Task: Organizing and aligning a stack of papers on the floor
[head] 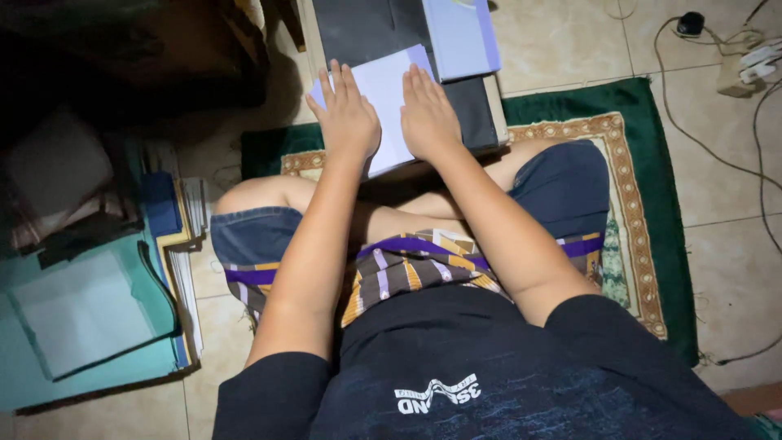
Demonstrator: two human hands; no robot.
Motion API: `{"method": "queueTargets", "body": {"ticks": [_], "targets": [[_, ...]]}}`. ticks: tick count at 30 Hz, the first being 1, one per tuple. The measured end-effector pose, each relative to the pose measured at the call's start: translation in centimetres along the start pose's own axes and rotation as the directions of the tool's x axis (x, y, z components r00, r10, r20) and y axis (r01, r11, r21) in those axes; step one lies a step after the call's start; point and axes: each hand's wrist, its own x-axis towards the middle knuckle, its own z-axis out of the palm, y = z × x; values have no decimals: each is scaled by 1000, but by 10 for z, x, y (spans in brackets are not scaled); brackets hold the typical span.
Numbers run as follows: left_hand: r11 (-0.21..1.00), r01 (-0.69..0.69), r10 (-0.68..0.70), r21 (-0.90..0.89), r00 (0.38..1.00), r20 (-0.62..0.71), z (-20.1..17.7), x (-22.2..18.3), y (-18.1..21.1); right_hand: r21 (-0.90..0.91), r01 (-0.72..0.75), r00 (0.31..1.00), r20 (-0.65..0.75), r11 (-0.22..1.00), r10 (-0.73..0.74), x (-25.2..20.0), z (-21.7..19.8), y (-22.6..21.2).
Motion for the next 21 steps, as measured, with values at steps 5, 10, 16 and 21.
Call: {"method": "queueTargets", "body": {"ticks": [5,10,16,21], "targets": [[977,-198,198,84,980,4,15,-34,16,-40,56,989,-131,998,-61,5,14,6],[963,-267,264,30,961,81,13,-27,16,-32,43,996,-82,999,-46,4,16,6],[987,-135,118,87,977,178,22,30,10,-18,38,992,-117,999,-40,4,11,5],[976,-216,207,16,955,213,-10,-13,12,-23,8,999,-50,1000,-9,6,17,4]]}}
